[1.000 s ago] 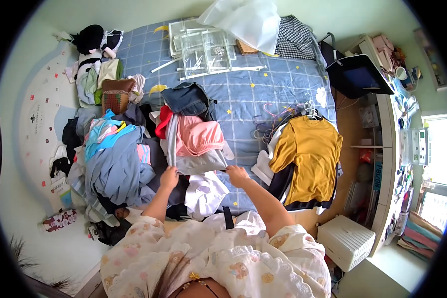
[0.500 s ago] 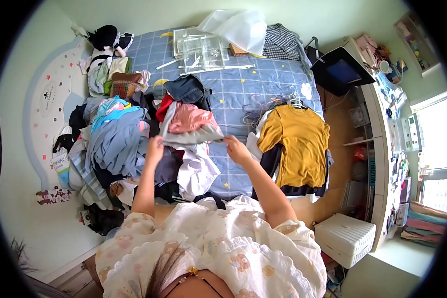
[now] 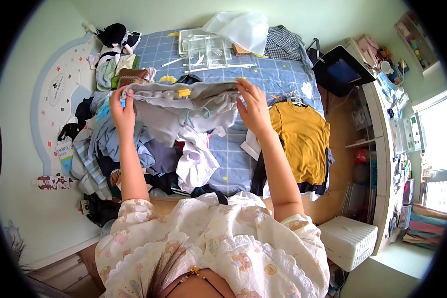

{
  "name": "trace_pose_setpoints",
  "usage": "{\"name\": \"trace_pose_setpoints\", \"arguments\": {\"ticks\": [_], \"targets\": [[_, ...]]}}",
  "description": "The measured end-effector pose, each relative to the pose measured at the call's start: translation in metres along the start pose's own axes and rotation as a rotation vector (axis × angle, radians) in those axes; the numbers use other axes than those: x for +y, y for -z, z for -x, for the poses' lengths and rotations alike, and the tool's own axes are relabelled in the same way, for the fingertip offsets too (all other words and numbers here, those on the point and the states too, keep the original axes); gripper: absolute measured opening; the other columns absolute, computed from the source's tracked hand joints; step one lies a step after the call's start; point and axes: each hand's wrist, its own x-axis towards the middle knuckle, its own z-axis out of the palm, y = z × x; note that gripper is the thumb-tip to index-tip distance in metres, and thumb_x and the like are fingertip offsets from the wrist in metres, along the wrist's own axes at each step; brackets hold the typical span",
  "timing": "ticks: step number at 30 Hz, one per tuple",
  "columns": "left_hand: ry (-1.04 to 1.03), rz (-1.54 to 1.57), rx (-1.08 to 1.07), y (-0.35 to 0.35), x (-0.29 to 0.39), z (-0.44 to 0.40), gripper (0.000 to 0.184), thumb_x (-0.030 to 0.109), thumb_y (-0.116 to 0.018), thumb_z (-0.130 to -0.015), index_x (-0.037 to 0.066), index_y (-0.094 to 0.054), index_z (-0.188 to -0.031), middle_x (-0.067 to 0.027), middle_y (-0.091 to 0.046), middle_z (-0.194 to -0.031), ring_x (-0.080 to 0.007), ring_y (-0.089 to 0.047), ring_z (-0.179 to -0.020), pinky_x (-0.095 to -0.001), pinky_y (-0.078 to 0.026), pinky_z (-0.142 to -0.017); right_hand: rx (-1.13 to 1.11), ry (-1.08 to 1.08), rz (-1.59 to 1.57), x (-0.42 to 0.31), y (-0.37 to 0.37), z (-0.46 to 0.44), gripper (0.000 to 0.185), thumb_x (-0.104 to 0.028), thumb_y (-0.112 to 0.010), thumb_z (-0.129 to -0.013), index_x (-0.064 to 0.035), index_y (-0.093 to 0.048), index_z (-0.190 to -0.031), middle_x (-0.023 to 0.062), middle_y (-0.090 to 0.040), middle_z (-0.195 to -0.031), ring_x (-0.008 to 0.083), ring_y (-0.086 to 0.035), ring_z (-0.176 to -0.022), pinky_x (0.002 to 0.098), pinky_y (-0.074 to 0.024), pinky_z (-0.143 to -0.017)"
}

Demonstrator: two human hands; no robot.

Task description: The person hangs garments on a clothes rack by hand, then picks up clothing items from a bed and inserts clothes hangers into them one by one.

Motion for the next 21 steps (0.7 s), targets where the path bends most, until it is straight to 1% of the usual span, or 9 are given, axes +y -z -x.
{"name": "trace_pose_setpoints", "arguments": {"ticks": [4, 7, 8, 10, 13, 17, 18, 19, 21], "targets": [[0.051, 0.179, -0.043, -0.018, 0.003, 0.002, 0.022, 0.023, -0.055, -0.093, 0.003, -0.058, -0.102, -0.0114, -0.060, -0.087, -0.0273, -0.055, -0.088, -0.0332, -0.043, -0.080, 0.072, 0.028, 0.106, 0.006, 0.023, 0.004, 0.035, -0.003, -0.066, -0.075, -0.0013, -0.060, -0.109, 0.0083, -0.055, -0.121, 0.0286, -0.054, -0.104, 0.0361, -0.0426, -0.089], [0.359, 0.195, -0.236, -0.034, 0.016, 0.016, 0.029, 0.028, -0.048, -0.097, 0.002, -0.055, -0.107, -0.0155, -0.062, -0.088, -0.0304, -0.058, -0.082, -0.0342, -0.045, -0.078, 0.152, 0.012, 0.110, 0.017, 0.029, 0.014, 0.023, -0.003, -0.066, -0.076, -0.0017, -0.064, -0.099, 0.0080, -0.060, -0.110, 0.0281, -0.057, -0.097, 0.0358, -0.0447, -0.085], [0.259, 0.176, -0.221, -0.045, 0.014, 0.023, 0.034, 0.032, -0.042, -0.099, 0.002, -0.052, -0.112, -0.0186, -0.062, -0.088, -0.0323, -0.059, -0.077, -0.0348, -0.046, -0.074, 0.167, 0.004, 0.110, 0.023, 0.030, 0.020, 0.020, -0.003, -0.066, -0.076, -0.0018, -0.064, -0.096, 0.0079, -0.061, -0.107, 0.0279, -0.058, -0.096, 0.0359, -0.0451, -0.084], [0.297, 0.219, -0.299, -0.057, 0.015, 0.037, 0.029, 0.029, -0.042, -0.099, 0.003, -0.051, -0.109, -0.0173, -0.061, -0.087, -0.0318, -0.059, -0.080, -0.0338, -0.045, -0.075, 0.184, -0.025, 0.092, 0.030, 0.035, 0.031, 0.011, -0.003, -0.066, -0.077, -0.0026, -0.066, -0.089, 0.0079, -0.062, -0.099, 0.0278, -0.060, -0.090, 0.0359, -0.0468, -0.079], [0.318, 0.261, -0.433, -0.068, 0.020, 0.065, 0.022, 0.024, -0.045, -0.096, 0.003, -0.049, -0.103, -0.0161, -0.060, -0.090, -0.0297, -0.059, -0.081, -0.0329, -0.044, -0.075, 0.113, -0.113, 0.089, 0.039, 0.037, 0.064, 0.012, -0.005, -0.066, -0.077, -0.0040, -0.065, -0.089, 0.0076, -0.062, -0.098, 0.0283, -0.059, -0.089, 0.0357, -0.0465, -0.077], [0.493, 0.310, -0.763, -0.078, -0.003, 0.120, 0.024, 0.020, -0.052, -0.089, 0.003, -0.049, -0.106, -0.0131, -0.059, -0.089, -0.0201, -0.058, -0.079, -0.0328, -0.045, -0.073, -0.062, -0.250, -0.016, 0.044, 0.045, 0.120, 0.011, -0.006, -0.065, -0.078, -0.0036, -0.065, -0.088, 0.0081, -0.062, -0.096, 0.0287, -0.060, -0.084, 0.0359, -0.0480, -0.074], [0.564, 0.249, -0.947, -0.074, 0.000, 0.125, 0.029, 0.016, -0.051, -0.084, 0.002, -0.049, -0.110, -0.0117, -0.059, -0.088, -0.0180, -0.057, -0.079, -0.0318, -0.046, -0.074, -0.094, -0.266, -0.037, 0.042, 0.049, 0.129, 0.010, -0.005, -0.065, -0.078, -0.0032, -0.065, -0.088, 0.0084, -0.062, -0.095, 0.0286, -0.060, -0.083, 0.0355, -0.0484, -0.073], [0.726, 0.220, -1.181, -0.080, -0.012, 0.134, 0.041, 0.006, -0.046, -0.082, 0.000, -0.045, -0.122, -0.0088, -0.057, -0.107, -0.0160, -0.053, -0.096, -0.0289, -0.042, -0.088, -0.125, -0.281, -0.059, 0.040, 0.053, 0.137, 0.010, -0.005, -0.065, -0.078, -0.0028, -0.065, -0.088, 0.0087, -0.062, -0.094, 0.0286, -0.060, -0.082, 0.0352, -0.0487, -0.072], [0.712, 0.313, -1.315, -0.079, -0.016, 0.147, 0.045, 0.006, -0.047, -0.082, 0.000, -0.042, -0.126, -0.0077, -0.056, -0.110, -0.0144, -0.051, -0.099, -0.0277, -0.041, -0.090, -0.137, -0.325, -0.117, 0.037, 0.055, 0.146, 0.010, -0.003, -0.066, -0.078, -0.0020, -0.064, -0.088, 0.0092, -0.061, -0.093, 0.0284, -0.061, -0.081, 0.0342, -0.0491, -0.070]]}}
